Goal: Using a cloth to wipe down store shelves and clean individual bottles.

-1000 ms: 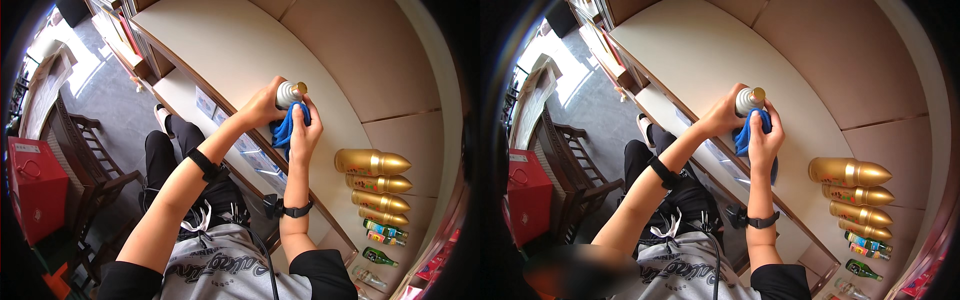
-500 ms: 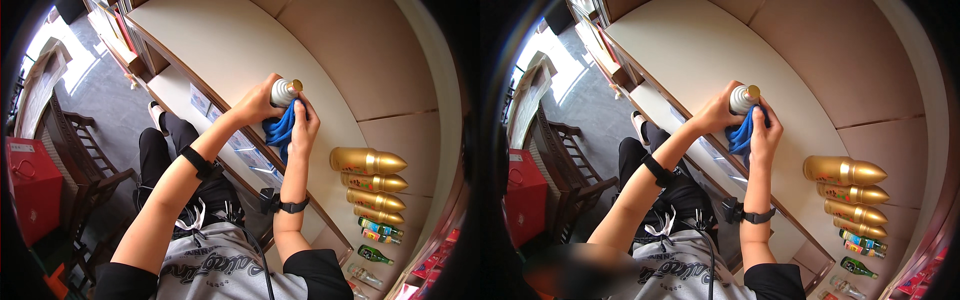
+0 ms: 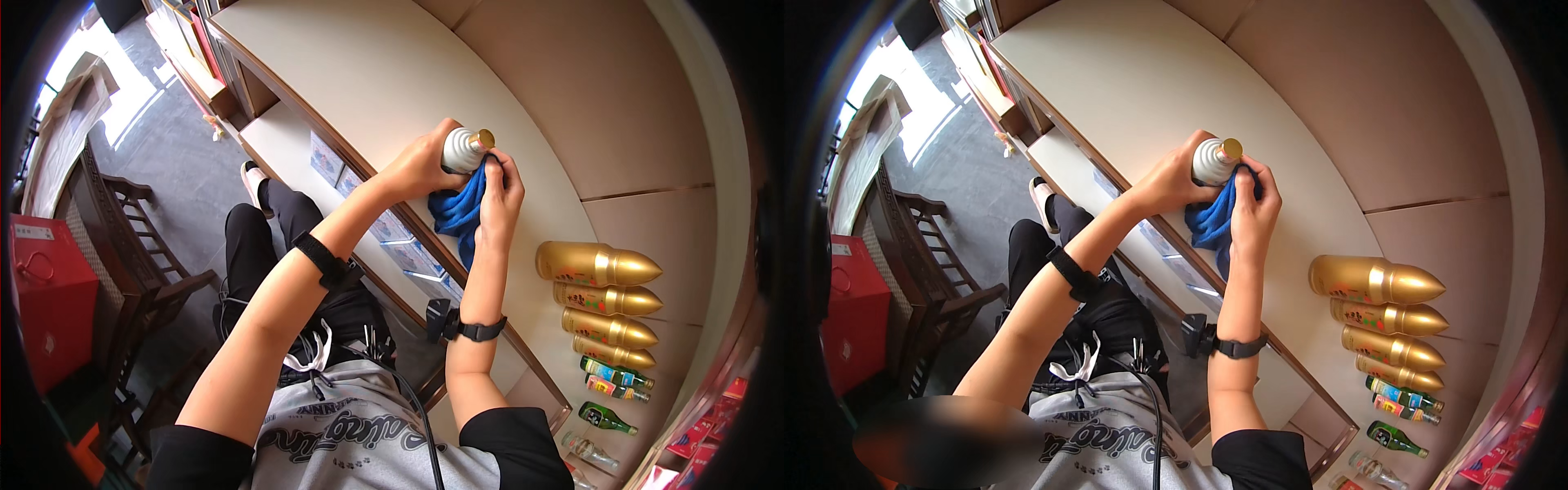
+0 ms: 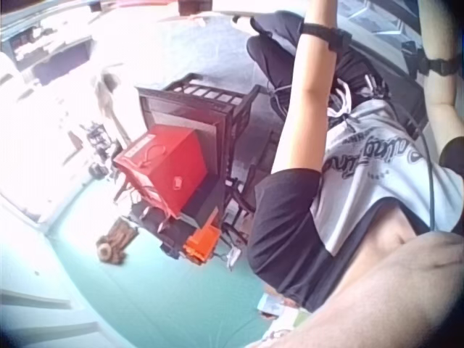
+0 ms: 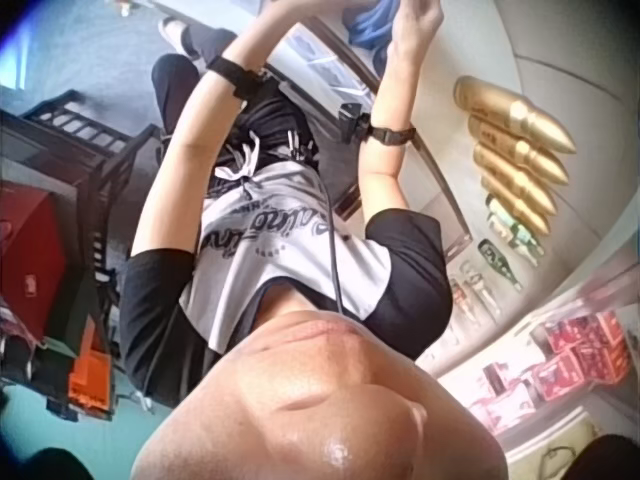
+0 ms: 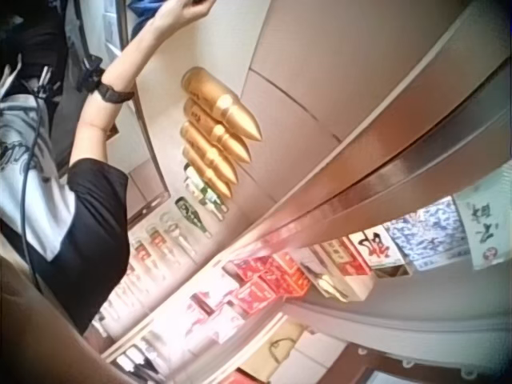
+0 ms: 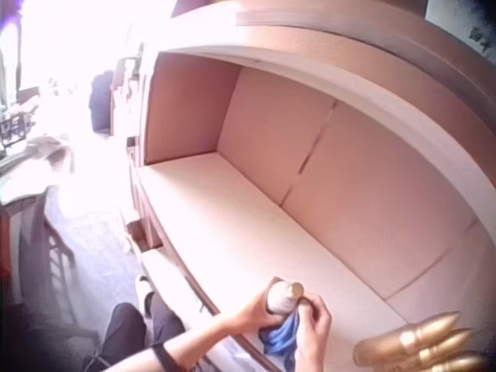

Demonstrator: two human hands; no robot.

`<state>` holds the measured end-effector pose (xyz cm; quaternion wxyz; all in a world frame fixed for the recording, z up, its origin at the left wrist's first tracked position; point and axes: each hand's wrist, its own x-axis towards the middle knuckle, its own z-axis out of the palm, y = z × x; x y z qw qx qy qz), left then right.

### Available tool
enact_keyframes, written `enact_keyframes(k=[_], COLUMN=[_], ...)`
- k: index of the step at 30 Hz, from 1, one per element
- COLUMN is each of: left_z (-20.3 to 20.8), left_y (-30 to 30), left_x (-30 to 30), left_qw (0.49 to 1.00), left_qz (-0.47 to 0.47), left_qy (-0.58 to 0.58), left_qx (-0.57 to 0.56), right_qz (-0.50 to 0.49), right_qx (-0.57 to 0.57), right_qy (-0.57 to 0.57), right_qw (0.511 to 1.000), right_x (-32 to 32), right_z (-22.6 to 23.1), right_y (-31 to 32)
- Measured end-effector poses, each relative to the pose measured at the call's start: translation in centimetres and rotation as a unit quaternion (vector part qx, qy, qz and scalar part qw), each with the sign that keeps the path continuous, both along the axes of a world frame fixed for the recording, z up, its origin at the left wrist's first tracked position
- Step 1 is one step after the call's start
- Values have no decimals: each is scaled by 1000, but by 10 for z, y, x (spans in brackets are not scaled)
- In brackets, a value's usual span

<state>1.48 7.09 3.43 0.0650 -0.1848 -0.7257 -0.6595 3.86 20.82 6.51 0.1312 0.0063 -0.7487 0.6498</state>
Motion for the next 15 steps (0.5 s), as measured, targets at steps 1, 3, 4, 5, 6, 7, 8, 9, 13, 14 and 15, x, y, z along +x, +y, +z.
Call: enact_keyframes(k=[1, 3, 4, 5, 6, 7, 8, 9, 13, 14, 15], left_z=[0, 0, 0, -1, -1, -1, 0, 0, 5, 3, 2], left_y=[0, 0, 0, 1, 1, 1, 1, 1, -3, -2, -2], left_x=[0, 0, 0, 1, 1, 1, 1, 0, 1, 0, 0], left_qw=[1000, 1000, 1000, 1000, 1000, 1000, 1000, 1000, 999, 999, 1000], left_qz=[1, 5, 9, 6, 3, 4, -3, -10, -22, -14, -7], left_qy=[1, -5, -4, 0, 3, 2, -2, -7, -34, -26, -18], left_qx=[1, -7, -6, -4, -2, -1, 2, 6, -23, -19, -15], right_qz=[-4, -4, 0, 6, 12, 13, -5, 3, 22, 21, 24], right_qx=[3, 1, 2, -9, -19, 7, 64, 61, 2, 2, 14], right_qy=[-14, -38, -38, -30, -22, 3, 22, 18, -11, -10, -38], right_qw=[1000, 999, 999, 1000, 1000, 1000, 998, 998, 1000, 1000, 999], right_x=[-6, -8, -5, -1, 4, 11, 12, 12, -5, -11, -16], right_z=[-1, 0, 1, 2, 2, -1, -6, -5, -1, -2, -2], right_y=[2, 4, 3, 1, 0, -1, -1, -1, 6, 6, 7])
